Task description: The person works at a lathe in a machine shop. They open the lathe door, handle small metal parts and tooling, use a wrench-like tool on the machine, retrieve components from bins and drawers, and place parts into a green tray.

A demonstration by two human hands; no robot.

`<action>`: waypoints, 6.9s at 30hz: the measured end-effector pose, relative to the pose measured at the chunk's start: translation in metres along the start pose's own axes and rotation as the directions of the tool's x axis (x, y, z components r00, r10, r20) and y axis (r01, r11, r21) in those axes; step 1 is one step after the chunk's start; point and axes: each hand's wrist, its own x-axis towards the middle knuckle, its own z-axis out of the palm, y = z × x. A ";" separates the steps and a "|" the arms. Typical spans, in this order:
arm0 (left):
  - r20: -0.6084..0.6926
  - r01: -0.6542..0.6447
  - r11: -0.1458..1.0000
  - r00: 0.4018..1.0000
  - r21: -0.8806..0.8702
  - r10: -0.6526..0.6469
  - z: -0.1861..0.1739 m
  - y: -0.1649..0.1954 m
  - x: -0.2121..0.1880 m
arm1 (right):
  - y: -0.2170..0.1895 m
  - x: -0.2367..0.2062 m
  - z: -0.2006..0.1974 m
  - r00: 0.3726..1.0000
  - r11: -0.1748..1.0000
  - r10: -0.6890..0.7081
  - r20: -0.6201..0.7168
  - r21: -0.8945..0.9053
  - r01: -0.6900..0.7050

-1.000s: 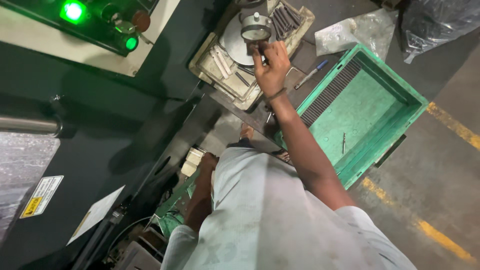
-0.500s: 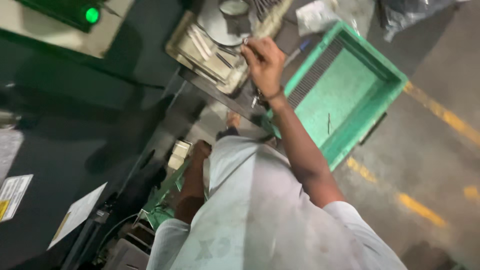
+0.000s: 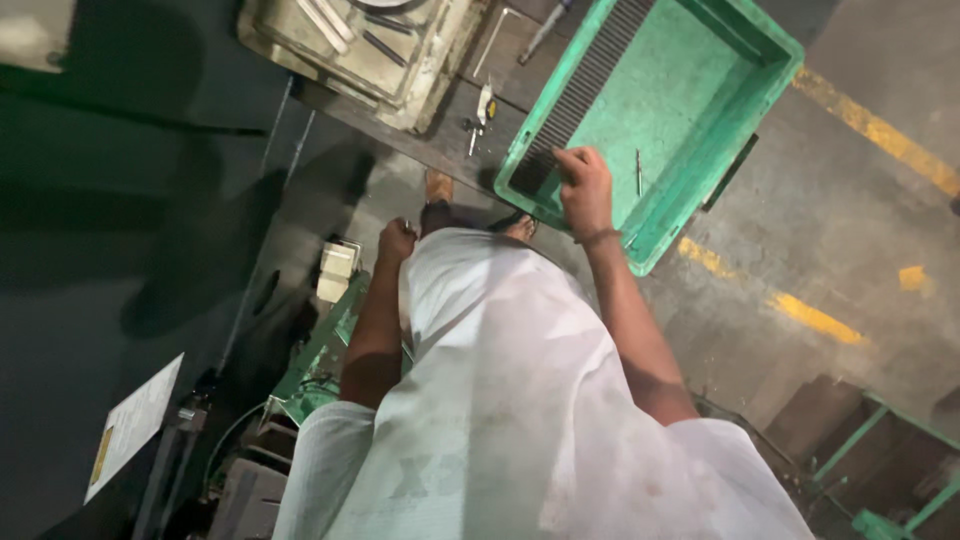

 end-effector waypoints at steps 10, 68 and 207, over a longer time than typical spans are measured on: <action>0.109 0.107 0.987 0.990 -0.124 -0.094 -0.014 -0.014 0.005 | 0.003 -0.010 0.026 1.000 0.994 0.000 0.007 -0.106 0.001; 0.902 -0.533 0.844 -0.334 0.058 -0.273 0.521 0.210 -0.589 | 0.021 -0.740 -0.240 -0.304 0.644 0.494 -0.815 0.577 -0.501; 0.799 -0.446 0.825 -0.601 -0.348 0.012 0.638 0.235 -0.808 | 0.085 -0.946 -0.336 -0.479 0.735 0.588 -0.652 0.678 -0.021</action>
